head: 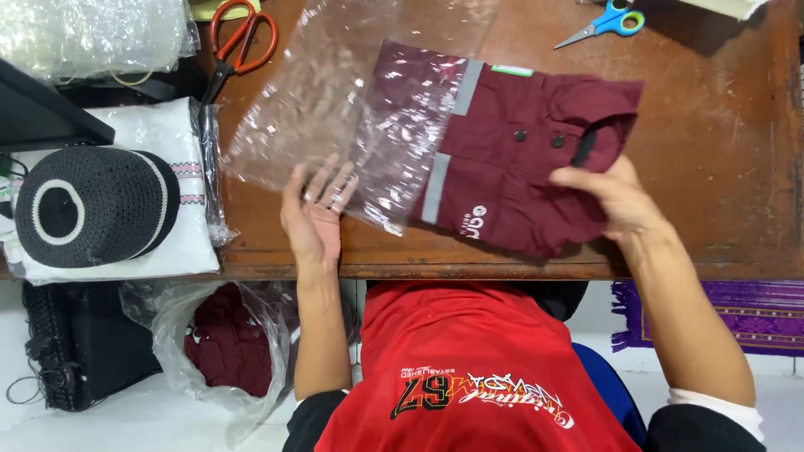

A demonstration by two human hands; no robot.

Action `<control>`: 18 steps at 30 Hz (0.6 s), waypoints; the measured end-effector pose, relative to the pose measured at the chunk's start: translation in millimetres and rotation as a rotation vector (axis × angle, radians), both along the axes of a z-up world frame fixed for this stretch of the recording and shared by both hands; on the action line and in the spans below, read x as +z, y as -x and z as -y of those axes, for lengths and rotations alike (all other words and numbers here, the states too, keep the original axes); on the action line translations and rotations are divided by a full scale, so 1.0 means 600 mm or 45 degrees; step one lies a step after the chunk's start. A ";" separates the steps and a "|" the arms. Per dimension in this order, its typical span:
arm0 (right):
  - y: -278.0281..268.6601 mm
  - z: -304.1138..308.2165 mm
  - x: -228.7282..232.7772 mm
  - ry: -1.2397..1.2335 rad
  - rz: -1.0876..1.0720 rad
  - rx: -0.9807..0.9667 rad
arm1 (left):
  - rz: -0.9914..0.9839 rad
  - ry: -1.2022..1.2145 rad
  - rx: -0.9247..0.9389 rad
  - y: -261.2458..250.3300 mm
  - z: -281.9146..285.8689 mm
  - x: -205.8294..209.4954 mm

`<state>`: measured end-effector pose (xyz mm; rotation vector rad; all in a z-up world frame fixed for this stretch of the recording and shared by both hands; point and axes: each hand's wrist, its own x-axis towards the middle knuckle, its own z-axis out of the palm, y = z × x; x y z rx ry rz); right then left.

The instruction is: Folding a garment, placing it in a plastic bag, and cutting individual labels from a printed sheet using scissors.

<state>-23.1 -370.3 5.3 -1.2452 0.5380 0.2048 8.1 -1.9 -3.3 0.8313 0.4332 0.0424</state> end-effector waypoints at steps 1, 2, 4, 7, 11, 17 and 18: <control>0.005 -0.026 0.015 0.077 -0.014 0.002 | -0.038 -0.032 0.007 -0.002 0.006 0.002; 0.006 -0.035 0.014 0.071 -0.016 -0.004 | -0.039 -0.037 0.001 -0.007 0.005 -0.009; 0.004 -0.053 0.013 0.061 -0.035 -0.074 | -0.014 -0.074 0.050 -0.016 0.000 -0.029; 0.007 -0.067 0.041 0.227 0.035 -0.038 | 0.013 -0.080 0.053 -0.015 0.011 -0.010; 0.039 -0.026 0.012 0.330 0.042 -0.003 | 0.055 -0.142 0.048 0.008 0.012 0.020; 0.122 0.082 0.067 0.374 0.107 -0.254 | 0.263 -0.230 -0.119 0.011 -0.003 0.062; 0.145 0.108 0.071 0.383 -0.039 -0.313 | 0.262 -0.324 -0.069 0.004 -0.002 0.077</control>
